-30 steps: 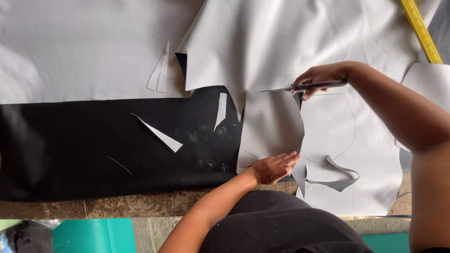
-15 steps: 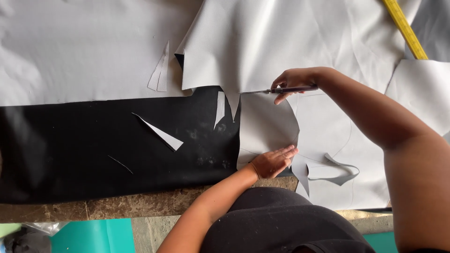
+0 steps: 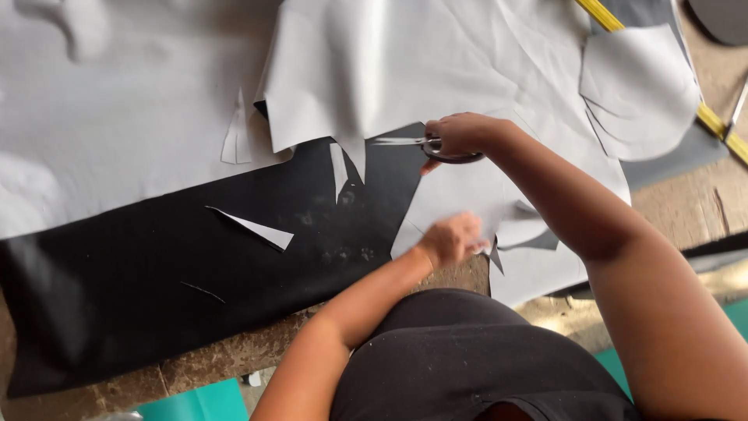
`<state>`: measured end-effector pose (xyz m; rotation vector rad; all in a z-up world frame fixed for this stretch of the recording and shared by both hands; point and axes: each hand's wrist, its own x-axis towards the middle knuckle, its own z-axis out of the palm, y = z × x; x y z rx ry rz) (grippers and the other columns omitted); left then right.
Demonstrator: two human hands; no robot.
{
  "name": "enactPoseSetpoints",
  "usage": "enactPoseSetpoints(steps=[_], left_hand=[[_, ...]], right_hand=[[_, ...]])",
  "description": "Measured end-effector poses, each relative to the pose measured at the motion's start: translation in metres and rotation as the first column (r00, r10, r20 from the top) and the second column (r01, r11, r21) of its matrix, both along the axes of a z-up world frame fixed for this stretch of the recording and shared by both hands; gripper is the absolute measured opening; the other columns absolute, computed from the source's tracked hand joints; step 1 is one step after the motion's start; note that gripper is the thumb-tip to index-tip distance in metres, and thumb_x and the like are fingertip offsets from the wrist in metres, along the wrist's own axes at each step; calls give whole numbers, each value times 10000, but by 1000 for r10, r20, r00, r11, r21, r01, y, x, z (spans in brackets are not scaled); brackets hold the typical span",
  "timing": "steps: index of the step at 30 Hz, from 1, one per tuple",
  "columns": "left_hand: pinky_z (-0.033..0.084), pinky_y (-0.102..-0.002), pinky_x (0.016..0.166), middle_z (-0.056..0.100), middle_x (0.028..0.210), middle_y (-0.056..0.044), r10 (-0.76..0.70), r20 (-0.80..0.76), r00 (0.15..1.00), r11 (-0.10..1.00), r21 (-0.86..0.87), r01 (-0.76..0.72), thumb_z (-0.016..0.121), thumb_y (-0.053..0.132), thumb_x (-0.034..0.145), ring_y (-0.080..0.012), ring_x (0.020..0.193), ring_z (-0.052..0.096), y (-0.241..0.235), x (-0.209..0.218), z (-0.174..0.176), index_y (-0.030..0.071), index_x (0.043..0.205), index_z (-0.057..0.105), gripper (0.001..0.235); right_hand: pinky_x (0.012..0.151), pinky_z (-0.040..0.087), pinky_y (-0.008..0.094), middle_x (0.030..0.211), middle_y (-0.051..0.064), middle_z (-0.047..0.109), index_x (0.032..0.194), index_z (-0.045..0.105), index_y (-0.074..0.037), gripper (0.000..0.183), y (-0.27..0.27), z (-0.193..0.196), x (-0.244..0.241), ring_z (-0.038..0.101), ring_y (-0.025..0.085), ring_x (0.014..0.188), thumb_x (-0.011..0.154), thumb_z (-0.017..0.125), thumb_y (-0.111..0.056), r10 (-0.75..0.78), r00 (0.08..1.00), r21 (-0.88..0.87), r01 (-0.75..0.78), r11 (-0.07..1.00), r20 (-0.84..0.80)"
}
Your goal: Cutting out pattern pieces from upholstery fabric using scissors and a ruler for measurement.
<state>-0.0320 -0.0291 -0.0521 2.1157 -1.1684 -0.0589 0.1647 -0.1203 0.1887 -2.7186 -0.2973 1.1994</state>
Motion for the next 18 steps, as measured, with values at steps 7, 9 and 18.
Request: enactPoseSetpoints(steps=[7,9,18], left_hand=[[559,-357,986,593,1135,-84,136,181,974,990,18,-141,636,186,956,-284,1228,587,-30,143,17,171,1129,460,247],[327,-499,1236,319,1595,-135,-124,86,989,852,520,62,631,554,983,-338,1552,183,-45,168,22,134,1524,299,761],[517,-415,864,563,1209,-64,193,-445,875,873,484,53,765,491,810,-281,1110,612,-57,203,45,220,1212,694,490]], right_hand=[[1037,455,592,1199,283,664,1417,544,-83,931,-97,33,-156,597,486,1206,748,771,-688,-670,726,197,642,741,154],[1014,466,559,1119,275,673,1457,534,-109,885,-120,35,-208,612,461,1173,775,789,-613,-807,559,193,784,590,192],[946,465,418,1187,149,701,1413,569,-136,760,-133,62,-362,640,319,1110,761,807,-447,-956,232,79,965,249,178]])
